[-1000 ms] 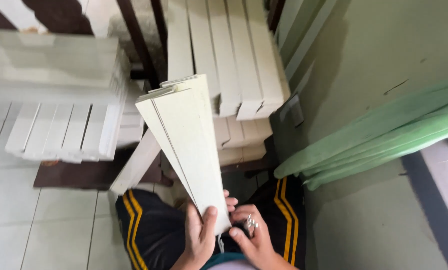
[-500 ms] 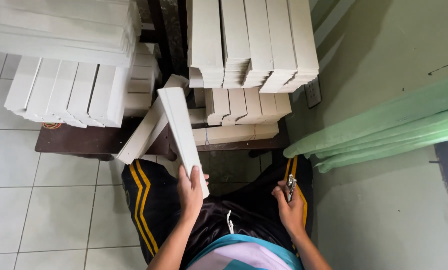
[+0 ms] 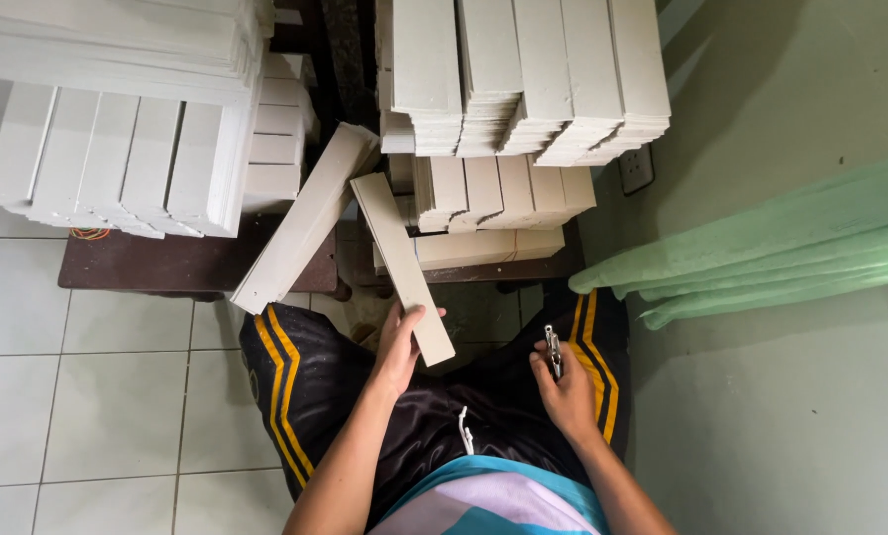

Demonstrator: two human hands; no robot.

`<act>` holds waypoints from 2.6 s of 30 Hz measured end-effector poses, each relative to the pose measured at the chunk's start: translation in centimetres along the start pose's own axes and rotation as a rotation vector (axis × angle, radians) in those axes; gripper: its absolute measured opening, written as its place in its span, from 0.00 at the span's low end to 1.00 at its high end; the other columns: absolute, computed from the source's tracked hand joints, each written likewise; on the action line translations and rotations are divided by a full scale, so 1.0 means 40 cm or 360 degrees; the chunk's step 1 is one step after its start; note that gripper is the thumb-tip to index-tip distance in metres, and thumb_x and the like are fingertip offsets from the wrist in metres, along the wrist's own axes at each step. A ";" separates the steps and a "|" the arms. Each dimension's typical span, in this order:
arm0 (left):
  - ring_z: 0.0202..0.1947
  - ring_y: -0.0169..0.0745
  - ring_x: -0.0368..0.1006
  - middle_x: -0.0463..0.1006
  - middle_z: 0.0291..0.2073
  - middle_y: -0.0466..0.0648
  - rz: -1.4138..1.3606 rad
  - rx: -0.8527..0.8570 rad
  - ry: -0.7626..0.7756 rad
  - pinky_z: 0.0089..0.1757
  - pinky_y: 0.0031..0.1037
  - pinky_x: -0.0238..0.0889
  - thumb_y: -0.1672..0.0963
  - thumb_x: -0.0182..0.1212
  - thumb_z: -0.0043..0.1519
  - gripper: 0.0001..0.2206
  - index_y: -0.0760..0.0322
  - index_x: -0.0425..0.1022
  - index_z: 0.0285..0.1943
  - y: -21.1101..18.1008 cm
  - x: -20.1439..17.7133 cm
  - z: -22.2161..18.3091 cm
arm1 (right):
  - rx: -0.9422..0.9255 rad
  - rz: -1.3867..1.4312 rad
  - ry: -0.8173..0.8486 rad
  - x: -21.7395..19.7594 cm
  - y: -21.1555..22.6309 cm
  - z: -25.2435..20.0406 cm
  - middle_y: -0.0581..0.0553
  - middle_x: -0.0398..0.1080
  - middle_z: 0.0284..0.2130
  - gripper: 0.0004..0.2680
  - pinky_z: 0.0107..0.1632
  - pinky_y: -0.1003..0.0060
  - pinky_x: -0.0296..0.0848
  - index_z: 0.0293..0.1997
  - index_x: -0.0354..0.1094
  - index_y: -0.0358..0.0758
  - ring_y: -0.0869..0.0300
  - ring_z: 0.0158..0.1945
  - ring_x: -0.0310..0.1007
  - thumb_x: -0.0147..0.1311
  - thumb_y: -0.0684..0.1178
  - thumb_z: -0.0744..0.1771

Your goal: The person is manually stapling thin strips of white cardboard onto a larger stack of similar pieces.

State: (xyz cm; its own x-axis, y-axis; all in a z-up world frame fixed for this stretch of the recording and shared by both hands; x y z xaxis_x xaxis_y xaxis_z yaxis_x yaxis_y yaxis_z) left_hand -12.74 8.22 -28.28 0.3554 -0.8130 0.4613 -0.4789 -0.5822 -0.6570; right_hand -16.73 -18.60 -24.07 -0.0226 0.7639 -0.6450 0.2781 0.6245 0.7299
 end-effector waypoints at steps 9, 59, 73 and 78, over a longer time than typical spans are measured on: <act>0.44 0.54 0.79 0.79 0.40 0.55 -0.0581 -0.0216 0.0256 0.43 0.48 0.76 0.50 0.59 0.63 0.27 0.52 0.62 0.73 -0.021 0.028 0.018 | 0.0036 -0.0211 0.0007 0.018 0.039 0.011 0.41 0.79 0.33 0.07 0.37 0.53 0.73 0.47 0.74 0.51 0.44 0.35 0.77 0.60 0.53 0.67; 0.32 0.47 0.79 0.79 0.38 0.53 -0.0352 -0.0256 0.0193 0.37 0.43 0.78 0.50 0.62 0.64 0.28 0.58 0.59 0.71 0.007 0.012 0.040 | 0.0179 -0.0320 0.0358 0.102 0.019 0.084 0.37 0.78 0.32 0.11 0.41 0.50 0.74 0.47 0.74 0.46 0.41 0.41 0.79 0.55 0.58 0.67; 0.29 0.45 0.76 0.76 0.32 0.50 -0.0177 -0.0201 -0.0074 0.33 0.40 0.77 0.48 0.62 0.64 0.22 0.60 0.67 0.63 -0.001 0.080 0.052 | 0.0267 0.0221 0.0313 0.048 0.016 0.093 0.38 0.80 0.31 0.11 0.45 0.50 0.74 0.47 0.77 0.43 0.43 0.42 0.79 0.56 0.55 0.67; 0.39 0.49 0.79 0.79 0.43 0.53 -0.0553 -0.0312 0.0092 0.45 0.46 0.75 0.42 0.53 0.65 0.27 0.56 0.69 0.68 -0.013 0.070 0.040 | 0.0253 0.0239 0.0339 0.047 0.015 0.098 0.38 0.79 0.30 0.11 0.45 0.50 0.74 0.48 0.77 0.44 0.43 0.42 0.78 0.58 0.56 0.66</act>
State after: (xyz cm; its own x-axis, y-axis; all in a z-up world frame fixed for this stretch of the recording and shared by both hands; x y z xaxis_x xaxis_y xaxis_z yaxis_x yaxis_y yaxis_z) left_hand -10.22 6.27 -27.62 0.4798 -0.5636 0.6725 -0.4845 -0.8092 -0.3325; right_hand -12.85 -17.44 -25.73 -0.1662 0.8732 -0.4582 0.4400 0.4815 0.7580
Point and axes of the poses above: each hand's wrist, its own z-axis towards the middle knuckle, its own x-axis out of the palm, y = z × x, the point moved 1 cm from there along z, towards the middle knuckle
